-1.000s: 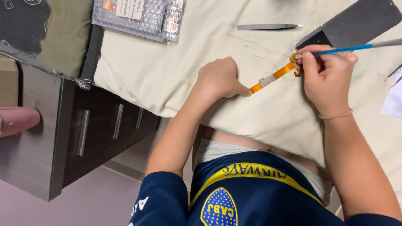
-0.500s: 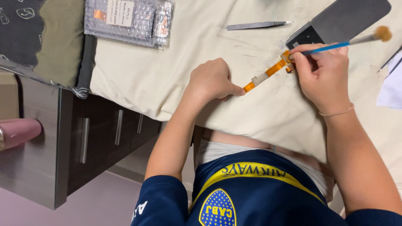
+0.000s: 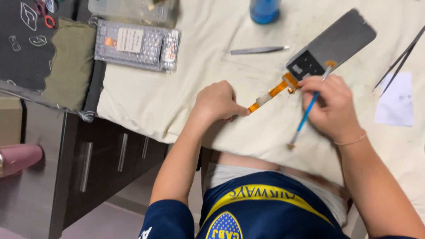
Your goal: Cleaning the electrical connectors on a mobile phone screen ribbon cable using a small brush and cleaning solution.
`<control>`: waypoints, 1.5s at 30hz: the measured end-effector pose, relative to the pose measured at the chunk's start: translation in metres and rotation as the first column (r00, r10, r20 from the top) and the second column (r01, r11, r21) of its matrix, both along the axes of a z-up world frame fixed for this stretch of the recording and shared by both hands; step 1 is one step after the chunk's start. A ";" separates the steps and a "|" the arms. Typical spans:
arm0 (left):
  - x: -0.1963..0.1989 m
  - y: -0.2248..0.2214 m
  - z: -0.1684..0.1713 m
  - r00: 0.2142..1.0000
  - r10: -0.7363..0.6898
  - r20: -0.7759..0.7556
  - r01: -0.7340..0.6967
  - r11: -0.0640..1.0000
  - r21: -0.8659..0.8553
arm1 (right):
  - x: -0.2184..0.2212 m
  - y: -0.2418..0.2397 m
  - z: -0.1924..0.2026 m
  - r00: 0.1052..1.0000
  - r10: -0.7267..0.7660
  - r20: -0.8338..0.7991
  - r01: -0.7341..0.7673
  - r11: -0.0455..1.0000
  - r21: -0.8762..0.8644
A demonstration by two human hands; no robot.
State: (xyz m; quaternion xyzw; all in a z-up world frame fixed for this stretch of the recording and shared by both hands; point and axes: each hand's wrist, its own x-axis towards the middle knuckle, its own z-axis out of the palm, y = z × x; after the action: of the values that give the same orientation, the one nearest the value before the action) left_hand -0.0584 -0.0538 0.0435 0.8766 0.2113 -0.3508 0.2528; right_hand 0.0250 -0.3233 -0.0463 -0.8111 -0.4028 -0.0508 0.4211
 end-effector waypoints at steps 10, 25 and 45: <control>-0.011 -0.003 0.007 0.988 0.129 0.082 -0.116 0.982 -0.149 | -0.001 0.020 0.004 0.943 0.235 0.233 -0.130 0.910 -0.394; -0.011 -0.014 -0.005 0.836 -0.171 0.521 0.250 0.964 -0.086 | -0.001 0.013 -0.018 0.927 0.250 0.280 -0.079 0.858 -0.507; -0.017 -0.025 -0.067 0.376 -0.342 0.861 0.195 0.938 0.288 | -0.013 0.020 -0.037 0.899 0.014 0.438 0.090 0.973 -0.214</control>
State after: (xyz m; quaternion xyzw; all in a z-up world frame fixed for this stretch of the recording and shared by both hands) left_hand -0.0752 -0.0789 -0.0235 0.9638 -0.0786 0.1518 0.2044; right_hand 0.0117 -0.3030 -0.0831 -0.8299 -0.4739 -0.1925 0.2229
